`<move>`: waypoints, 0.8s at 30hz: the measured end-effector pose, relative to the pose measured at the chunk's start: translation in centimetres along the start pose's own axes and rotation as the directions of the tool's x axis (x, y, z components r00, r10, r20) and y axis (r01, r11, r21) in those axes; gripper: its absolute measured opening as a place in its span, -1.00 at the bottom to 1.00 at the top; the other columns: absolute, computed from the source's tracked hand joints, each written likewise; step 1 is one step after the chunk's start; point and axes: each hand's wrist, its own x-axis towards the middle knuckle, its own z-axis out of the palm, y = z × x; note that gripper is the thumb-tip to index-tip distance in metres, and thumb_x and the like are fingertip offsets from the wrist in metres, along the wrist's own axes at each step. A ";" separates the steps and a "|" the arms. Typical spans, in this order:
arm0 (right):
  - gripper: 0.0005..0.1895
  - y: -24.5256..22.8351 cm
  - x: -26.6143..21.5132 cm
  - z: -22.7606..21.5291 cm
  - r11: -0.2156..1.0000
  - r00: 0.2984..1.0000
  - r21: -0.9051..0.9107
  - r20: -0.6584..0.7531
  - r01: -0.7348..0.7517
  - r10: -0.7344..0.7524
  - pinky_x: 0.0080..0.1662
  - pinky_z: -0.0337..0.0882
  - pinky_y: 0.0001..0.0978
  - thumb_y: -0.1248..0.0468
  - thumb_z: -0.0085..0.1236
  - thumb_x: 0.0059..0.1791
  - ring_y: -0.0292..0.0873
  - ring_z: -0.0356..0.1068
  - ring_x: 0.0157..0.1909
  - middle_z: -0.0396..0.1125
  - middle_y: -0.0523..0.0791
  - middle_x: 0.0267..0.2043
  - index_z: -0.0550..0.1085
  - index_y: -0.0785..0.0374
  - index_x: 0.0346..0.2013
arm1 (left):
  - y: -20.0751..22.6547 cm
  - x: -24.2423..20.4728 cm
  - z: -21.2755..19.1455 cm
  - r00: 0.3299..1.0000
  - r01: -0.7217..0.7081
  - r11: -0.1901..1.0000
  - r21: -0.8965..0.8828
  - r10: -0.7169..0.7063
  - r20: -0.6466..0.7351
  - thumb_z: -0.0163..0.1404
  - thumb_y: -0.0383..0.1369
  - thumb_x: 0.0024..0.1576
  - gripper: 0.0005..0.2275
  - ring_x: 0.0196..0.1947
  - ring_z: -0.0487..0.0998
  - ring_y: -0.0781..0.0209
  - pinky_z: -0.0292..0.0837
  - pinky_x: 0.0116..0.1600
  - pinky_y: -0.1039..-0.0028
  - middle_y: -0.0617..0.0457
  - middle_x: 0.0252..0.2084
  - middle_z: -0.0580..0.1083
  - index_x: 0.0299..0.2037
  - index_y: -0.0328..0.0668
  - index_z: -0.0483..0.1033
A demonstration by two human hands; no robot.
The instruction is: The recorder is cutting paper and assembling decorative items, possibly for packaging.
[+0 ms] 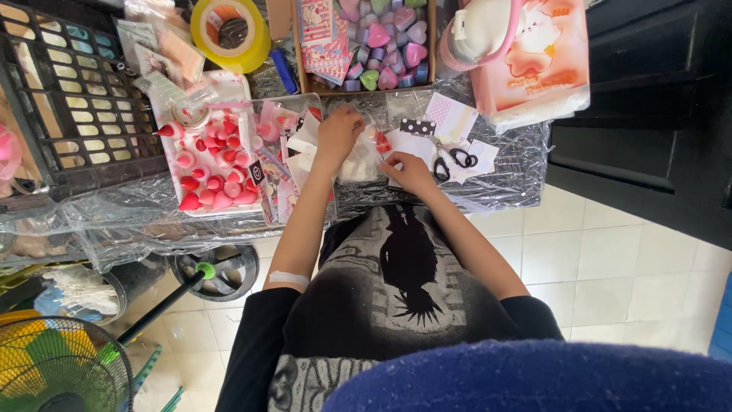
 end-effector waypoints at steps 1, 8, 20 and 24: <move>-0.71 0.2 -0.2 0.2 1.000 1.000 0.001 -0.002 -0.001 0.001 -0.22 0.42 -0.33 0.07 0.31 -0.04 -0.22 0.47 -0.33 0.51 -0.14 -0.34 0.58 0.24 -0.26 | -0.1 0.1 0.2 1.000 -0.002 1.000 0.001 0.002 0.002 0.17 -0.40 0.05 -0.93 -0.23 0.60 -0.06 0.47 -0.21 0.19 -0.02 -0.28 0.59 -0.30 -0.15 0.60; -0.51 2.7 -0.5 1.7 0.893 0.956 0.342 0.095 -0.292 0.276 -0.55 0.32 -0.42 0.13 0.39 -0.08 -0.25 0.42 -0.59 0.47 -0.03 -0.40 0.43 0.41 -0.07 | -1.1 1.1 1.0 0.981 -0.136 0.989 0.057 0.142 -0.130 0.15 -0.45 0.03 -0.94 -0.14 0.58 -0.14 0.48 -0.15 0.17 -0.10 -0.15 0.57 -0.36 -0.18 0.53; -0.64 0.6 -2.6 -1.4 0.952 0.918 -0.062 -0.291 -0.299 0.269 -0.33 0.40 -0.19 0.05 0.14 0.13 -0.06 0.50 -0.43 0.55 -0.12 -0.38 0.41 0.14 0.13 | -2.6 1.5 1.1 0.986 -0.166 0.980 -0.110 0.163 -0.031 0.10 -0.49 0.10 -0.85 -0.19 0.60 -0.14 0.48 -0.14 0.15 -0.09 -0.21 0.59 -0.13 -0.18 0.57; -0.45 -2.7 -2.9 -2.7 0.892 0.921 -0.331 -0.340 -0.307 0.191 -0.28 0.41 -0.03 0.10 0.40 -0.13 0.03 0.48 -0.31 0.46 -0.11 -0.33 0.36 0.09 0.06 | -1.5 1.0 0.3 0.977 -0.210 0.971 -0.116 0.203 -0.063 0.08 -0.50 0.13 -0.90 -0.15 0.58 -0.14 0.48 -0.10 0.16 -0.09 -0.15 0.59 -0.17 -0.19 0.57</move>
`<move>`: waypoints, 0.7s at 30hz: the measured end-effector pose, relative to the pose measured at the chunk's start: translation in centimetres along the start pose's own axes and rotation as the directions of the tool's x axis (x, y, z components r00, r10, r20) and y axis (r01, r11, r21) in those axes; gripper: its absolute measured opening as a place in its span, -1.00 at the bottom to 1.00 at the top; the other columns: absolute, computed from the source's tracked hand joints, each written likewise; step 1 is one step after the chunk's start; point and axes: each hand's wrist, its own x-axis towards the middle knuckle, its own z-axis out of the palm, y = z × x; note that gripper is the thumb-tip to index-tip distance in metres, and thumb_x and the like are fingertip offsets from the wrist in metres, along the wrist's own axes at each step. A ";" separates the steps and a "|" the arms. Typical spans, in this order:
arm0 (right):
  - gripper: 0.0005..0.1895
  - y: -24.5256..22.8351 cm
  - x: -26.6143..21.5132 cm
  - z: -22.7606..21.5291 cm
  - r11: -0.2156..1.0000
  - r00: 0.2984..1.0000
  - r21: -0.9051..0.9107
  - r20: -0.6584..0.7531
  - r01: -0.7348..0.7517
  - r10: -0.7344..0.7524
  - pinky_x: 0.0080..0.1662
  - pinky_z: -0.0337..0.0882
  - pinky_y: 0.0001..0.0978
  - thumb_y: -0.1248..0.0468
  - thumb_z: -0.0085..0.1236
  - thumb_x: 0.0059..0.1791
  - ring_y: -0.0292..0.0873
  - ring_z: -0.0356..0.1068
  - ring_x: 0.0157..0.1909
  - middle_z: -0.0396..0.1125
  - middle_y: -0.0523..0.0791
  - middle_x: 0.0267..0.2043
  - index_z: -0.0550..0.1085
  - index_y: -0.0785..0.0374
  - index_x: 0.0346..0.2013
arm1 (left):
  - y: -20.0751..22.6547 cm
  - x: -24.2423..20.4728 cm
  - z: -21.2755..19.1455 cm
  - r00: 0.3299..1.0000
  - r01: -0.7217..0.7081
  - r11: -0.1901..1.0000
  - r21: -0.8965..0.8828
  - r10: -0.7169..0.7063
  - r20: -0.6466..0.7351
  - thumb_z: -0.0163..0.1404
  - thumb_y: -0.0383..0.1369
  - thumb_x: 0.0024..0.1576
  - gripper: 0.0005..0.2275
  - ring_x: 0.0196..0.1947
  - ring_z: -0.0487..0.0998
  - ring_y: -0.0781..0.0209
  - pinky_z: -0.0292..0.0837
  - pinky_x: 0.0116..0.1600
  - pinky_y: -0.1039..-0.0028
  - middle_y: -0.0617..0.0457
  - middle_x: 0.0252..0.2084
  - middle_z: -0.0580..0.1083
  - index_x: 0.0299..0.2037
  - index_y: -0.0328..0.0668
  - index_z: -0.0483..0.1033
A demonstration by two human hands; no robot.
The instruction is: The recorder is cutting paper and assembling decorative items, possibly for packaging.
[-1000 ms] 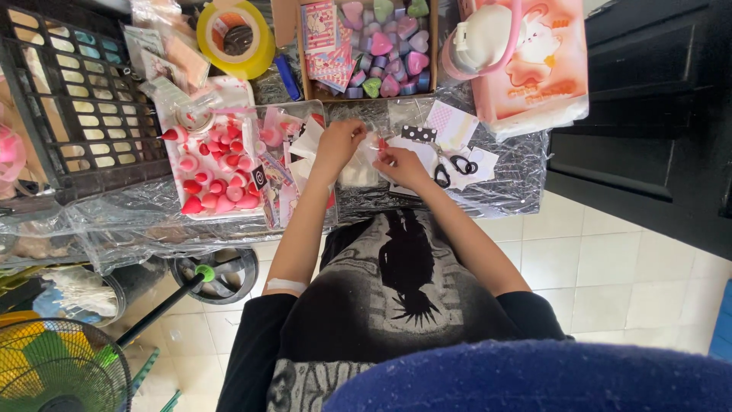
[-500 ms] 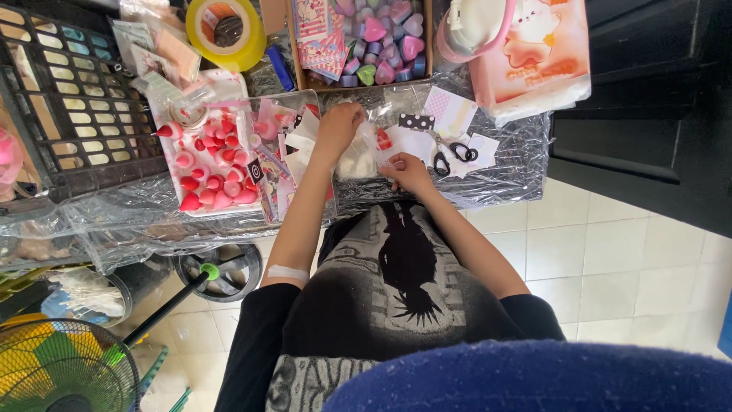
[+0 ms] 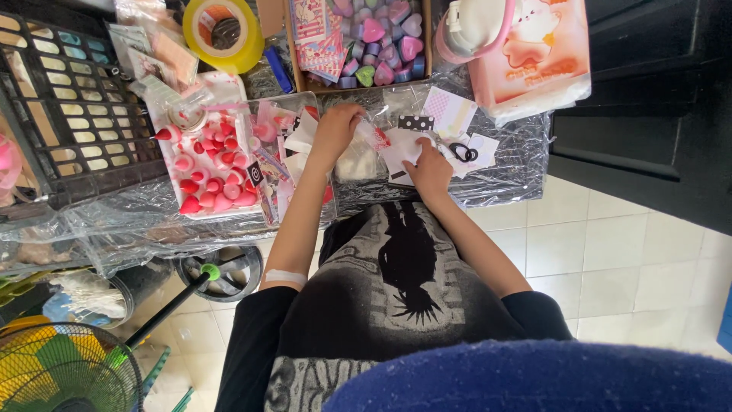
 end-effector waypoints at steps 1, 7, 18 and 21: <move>-0.45 0.5 0.2 0.7 1.000 1.000 -0.002 -0.001 0.001 -0.001 -0.28 0.41 -0.03 0.10 0.40 -0.13 0.03 0.48 -0.31 0.46 -0.11 -0.33 0.36 0.09 0.06 | 0.3 0.0 -0.1 1.000 0.000 1.000 -0.001 0.000 -0.002 0.08 -0.50 0.13 -0.90 -0.15 0.58 -0.14 0.48 -0.10 0.16 -0.09 -0.15 0.59 -0.17 -0.19 0.57; -0.49 -0.2 0.2 1.4 0.995 0.988 0.015 -0.125 0.094 -0.091 -0.17 0.43 -0.09 0.22 0.46 -0.22 0.04 0.42 -0.06 0.28 -0.05 -0.02 0.41 0.05 -0.06 | 1.5 -0.3 -0.4 0.999 0.042 0.995 -0.088 -0.042 0.002 0.03 -0.55 0.19 -0.95 -0.16 0.57 -0.15 0.46 -0.12 0.18 -0.11 -0.18 0.53 -0.19 -0.26 0.50; -0.43 2.0 0.4 1.3 0.784 0.896 0.433 -0.206 0.444 -0.394 0.01 0.45 -0.25 0.42 0.22 -0.15 0.03 0.38 0.05 0.31 0.03 0.15 0.35 0.22 0.16 | 0.6 -2.0 3.4 0.911 0.319 0.798 -0.511 -0.108 0.399 -0.04 -0.53 0.25 -0.92 -0.22 0.60 0.31 0.60 -0.15 0.50 0.07 -0.13 0.48 -0.09 -0.30 0.43; -0.60 6.2 0.6 4.1 0.715 0.953 0.646 -0.064 0.266 -0.297 0.09 0.43 -0.30 0.37 0.09 0.04 -0.08 0.43 0.18 0.40 -0.03 0.18 0.38 0.20 0.19 | -1.5 -2.6 5.7 0.885 0.399 0.712 -0.577 -0.135 0.446 -0.06 -0.55 0.26 -0.90 -0.19 0.60 0.32 0.62 -0.12 0.55 0.09 -0.09 0.43 -0.06 -0.28 0.42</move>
